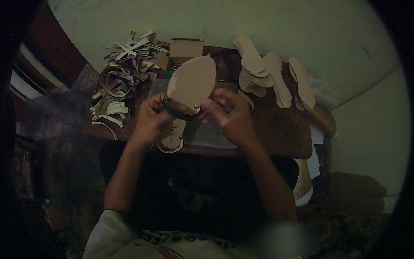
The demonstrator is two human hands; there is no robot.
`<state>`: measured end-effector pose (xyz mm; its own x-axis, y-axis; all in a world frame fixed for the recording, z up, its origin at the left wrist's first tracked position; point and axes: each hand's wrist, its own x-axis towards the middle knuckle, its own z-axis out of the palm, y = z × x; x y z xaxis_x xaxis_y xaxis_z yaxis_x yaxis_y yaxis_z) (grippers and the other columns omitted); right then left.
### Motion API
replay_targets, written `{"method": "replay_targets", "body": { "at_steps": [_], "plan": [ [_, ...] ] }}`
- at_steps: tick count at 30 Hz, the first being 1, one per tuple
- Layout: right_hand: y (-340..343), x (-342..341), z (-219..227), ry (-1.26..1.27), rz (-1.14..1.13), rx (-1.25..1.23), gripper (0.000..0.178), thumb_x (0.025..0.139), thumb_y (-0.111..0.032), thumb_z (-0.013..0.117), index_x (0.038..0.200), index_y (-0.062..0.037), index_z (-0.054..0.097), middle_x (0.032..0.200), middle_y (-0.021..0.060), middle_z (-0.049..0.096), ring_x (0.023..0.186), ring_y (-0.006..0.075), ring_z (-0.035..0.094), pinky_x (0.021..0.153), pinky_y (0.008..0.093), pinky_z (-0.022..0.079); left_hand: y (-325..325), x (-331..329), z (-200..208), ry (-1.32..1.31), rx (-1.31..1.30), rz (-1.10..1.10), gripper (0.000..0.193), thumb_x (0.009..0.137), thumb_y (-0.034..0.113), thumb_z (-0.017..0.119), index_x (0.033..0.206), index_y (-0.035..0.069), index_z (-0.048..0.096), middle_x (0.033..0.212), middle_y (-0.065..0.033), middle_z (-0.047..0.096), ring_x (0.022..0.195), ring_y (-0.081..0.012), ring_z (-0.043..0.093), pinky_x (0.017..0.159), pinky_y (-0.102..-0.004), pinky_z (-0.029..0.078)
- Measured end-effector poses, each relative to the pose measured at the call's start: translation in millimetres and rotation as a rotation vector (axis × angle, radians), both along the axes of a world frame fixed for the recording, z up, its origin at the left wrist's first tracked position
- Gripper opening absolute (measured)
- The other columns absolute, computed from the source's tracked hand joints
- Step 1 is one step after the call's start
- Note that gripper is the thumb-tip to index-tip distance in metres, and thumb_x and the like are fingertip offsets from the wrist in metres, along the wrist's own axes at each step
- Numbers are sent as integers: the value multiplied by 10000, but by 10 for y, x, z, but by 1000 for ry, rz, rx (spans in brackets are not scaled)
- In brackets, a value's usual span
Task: The person assembles a sandal by attaching a black strap to a beige sole using small metal nails. They position the strap, insert nails through pre-drilled holes, and hammer them into the sole to secure the strap in place.
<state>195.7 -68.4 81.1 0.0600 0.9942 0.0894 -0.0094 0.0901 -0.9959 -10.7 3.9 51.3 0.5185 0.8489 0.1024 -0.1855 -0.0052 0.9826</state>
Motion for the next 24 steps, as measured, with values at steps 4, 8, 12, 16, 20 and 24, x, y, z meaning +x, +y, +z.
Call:
{"method": "replay_targets", "body": {
  "at_steps": [4,8,12,16,20,24],
  "plan": [
    [-33,-123,7,64,-79,40,235,869,0,676,1077,36,572,970,127,673,882,191,665,750,310,567,-5,-2,43,-78,-211,-3,157,836,34,700,983,30,646,910,-44,696,811,-94,647,746,-261,515],
    [-28,-145,-101,14,-84,54,298,844,-18,719,1106,22,581,945,113,679,909,183,656,801,305,542,-25,44,2,-191,-237,8,179,839,33,698,1010,24,650,949,-68,709,845,-113,670,769,-275,530],
    [-42,-166,-155,17,-59,104,314,824,-30,746,1103,1,604,959,97,680,896,156,652,781,297,537,-63,88,-16,-268,-262,36,183,832,40,717,1001,32,648,953,-74,710,841,-116,671,765,-280,531],
    [-40,-163,-83,37,-103,28,239,858,-94,727,1062,-6,638,964,79,687,890,136,650,781,288,530,-84,145,5,-250,-248,67,193,819,52,746,983,42,646,950,-68,710,836,-114,670,761,-277,528],
    [-47,-74,-27,27,-66,-69,204,898,-148,690,1044,-9,659,941,63,692,875,144,652,773,295,529,-101,94,81,-103,-145,39,189,799,84,782,895,74,619,933,-55,707,828,-98,661,751,-266,521],
    [-76,-36,21,-164,-58,63,174,888,-112,688,1015,2,656,925,81,697,861,180,660,765,343,536,-102,6,83,118,72,31,235,788,96,800,817,85,567,897,-56,701,855,-91,650,741,-254,515]
  ]
}}
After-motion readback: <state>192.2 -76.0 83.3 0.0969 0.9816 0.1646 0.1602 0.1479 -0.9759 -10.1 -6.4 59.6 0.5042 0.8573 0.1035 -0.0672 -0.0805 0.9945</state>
